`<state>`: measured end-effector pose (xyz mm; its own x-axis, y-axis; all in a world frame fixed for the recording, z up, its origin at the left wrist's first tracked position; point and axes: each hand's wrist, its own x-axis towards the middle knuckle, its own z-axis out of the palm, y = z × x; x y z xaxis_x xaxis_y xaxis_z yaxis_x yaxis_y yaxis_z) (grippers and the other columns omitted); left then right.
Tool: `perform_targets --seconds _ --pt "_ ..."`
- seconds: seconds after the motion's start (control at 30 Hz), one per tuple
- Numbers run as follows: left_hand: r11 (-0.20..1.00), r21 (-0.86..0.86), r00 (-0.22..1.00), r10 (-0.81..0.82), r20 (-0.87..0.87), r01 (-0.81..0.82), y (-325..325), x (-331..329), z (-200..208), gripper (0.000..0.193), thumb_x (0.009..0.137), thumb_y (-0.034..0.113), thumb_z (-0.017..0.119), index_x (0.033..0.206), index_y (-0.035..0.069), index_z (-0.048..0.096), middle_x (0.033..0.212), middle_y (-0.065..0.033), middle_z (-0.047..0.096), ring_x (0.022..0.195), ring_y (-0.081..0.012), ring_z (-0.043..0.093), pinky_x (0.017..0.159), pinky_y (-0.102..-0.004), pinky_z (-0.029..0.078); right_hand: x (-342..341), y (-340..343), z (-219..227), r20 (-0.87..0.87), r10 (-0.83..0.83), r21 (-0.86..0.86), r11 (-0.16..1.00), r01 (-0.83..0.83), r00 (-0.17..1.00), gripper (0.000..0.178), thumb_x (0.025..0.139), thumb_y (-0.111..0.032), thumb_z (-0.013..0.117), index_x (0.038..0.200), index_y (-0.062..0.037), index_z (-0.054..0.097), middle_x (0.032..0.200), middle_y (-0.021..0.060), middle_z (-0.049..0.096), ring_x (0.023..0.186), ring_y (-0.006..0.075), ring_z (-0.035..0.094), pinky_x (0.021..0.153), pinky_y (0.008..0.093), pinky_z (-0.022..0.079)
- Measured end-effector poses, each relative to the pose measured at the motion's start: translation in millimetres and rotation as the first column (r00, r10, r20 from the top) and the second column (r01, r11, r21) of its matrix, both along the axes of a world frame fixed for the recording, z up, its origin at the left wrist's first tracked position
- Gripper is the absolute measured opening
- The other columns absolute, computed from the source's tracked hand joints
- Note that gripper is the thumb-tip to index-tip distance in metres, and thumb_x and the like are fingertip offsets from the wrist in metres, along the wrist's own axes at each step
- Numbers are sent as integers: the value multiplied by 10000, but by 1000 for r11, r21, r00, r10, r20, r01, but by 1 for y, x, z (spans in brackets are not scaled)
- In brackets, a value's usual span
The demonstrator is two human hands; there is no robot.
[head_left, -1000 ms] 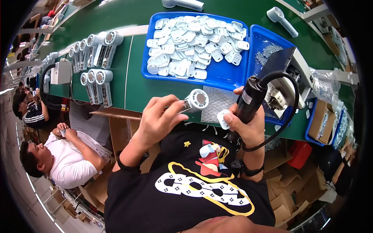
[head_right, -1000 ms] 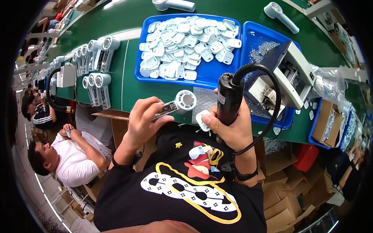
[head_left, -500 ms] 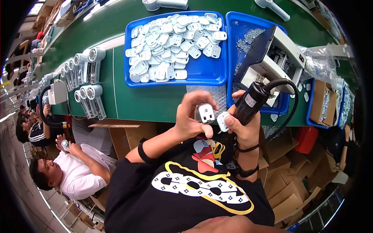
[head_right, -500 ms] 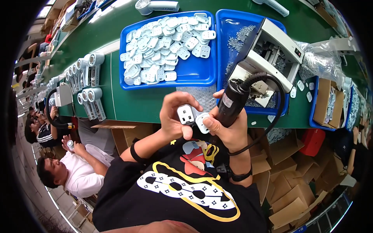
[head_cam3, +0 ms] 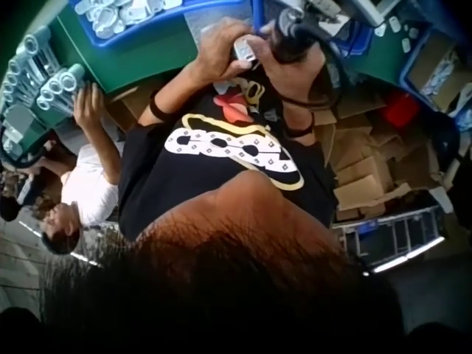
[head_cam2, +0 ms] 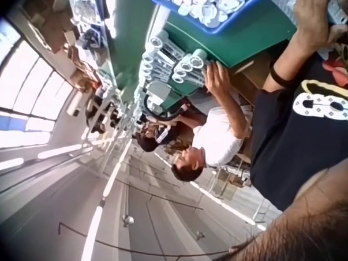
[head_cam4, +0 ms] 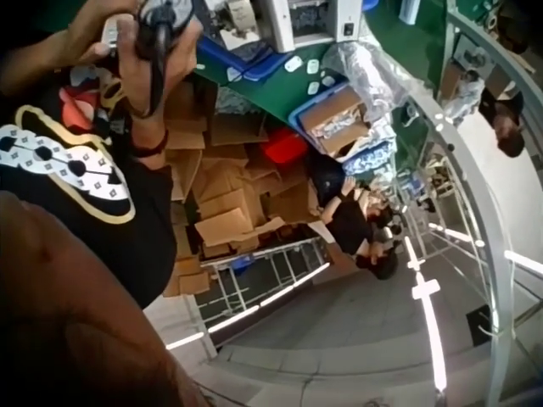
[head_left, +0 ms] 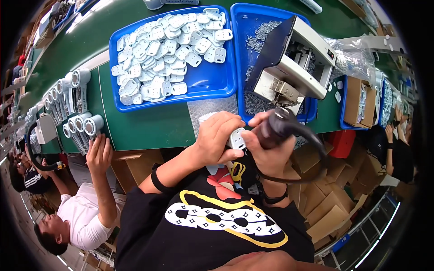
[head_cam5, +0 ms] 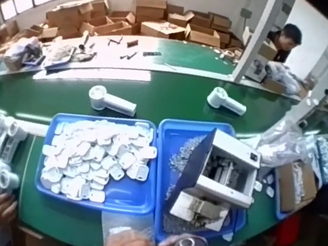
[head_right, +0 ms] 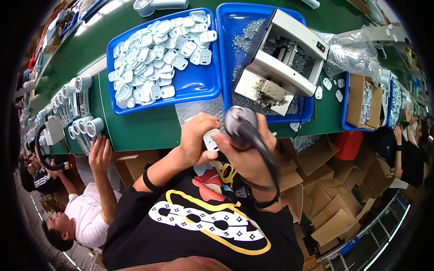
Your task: The person picks up a fan part and a white cover, fits them together, and secures the assembly by driving a screw into the cover with a power screwdriver. They then set the completed fan aside and repeat the process with another set of parts.
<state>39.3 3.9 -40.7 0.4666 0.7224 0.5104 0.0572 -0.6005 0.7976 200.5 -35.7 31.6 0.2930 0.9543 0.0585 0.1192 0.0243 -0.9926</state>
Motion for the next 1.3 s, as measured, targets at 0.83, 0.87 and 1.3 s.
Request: perform_targets --seconds 0.83,0.87,1.3 --pt "995 65 990 -79 119 72 32 13 -9 685 874 629 626 1086 -18 553 893 -148 649 649 -277 628 553 -363 486 -6 45 80 -262 192 477 878 -46 946 347 922 -281 667 1112 -70 467 743 2 534 558 110 548 568 273 487" --pt "996 59 990 -77 121 70 32 14 -8 685 874 629 626 1086 -18 553 893 -148 649 649 -277 628 553 -363 486 -6 46 79 -261 192 472 880 -48 946 347 922 -281 667 1112 -70 467 743 2 534 558 110 548 568 273 487" --pt "994 86 992 -80 98 72 31 13 -13 716 876 642 616 1096 -35 541 891 -167 646 672 -289 641 567 -374 509 -9 32 71 -247 47 554 826 101 968 350 934 -268 665 1138 -75 456 732 19 527 535 133 524 542 304 488"
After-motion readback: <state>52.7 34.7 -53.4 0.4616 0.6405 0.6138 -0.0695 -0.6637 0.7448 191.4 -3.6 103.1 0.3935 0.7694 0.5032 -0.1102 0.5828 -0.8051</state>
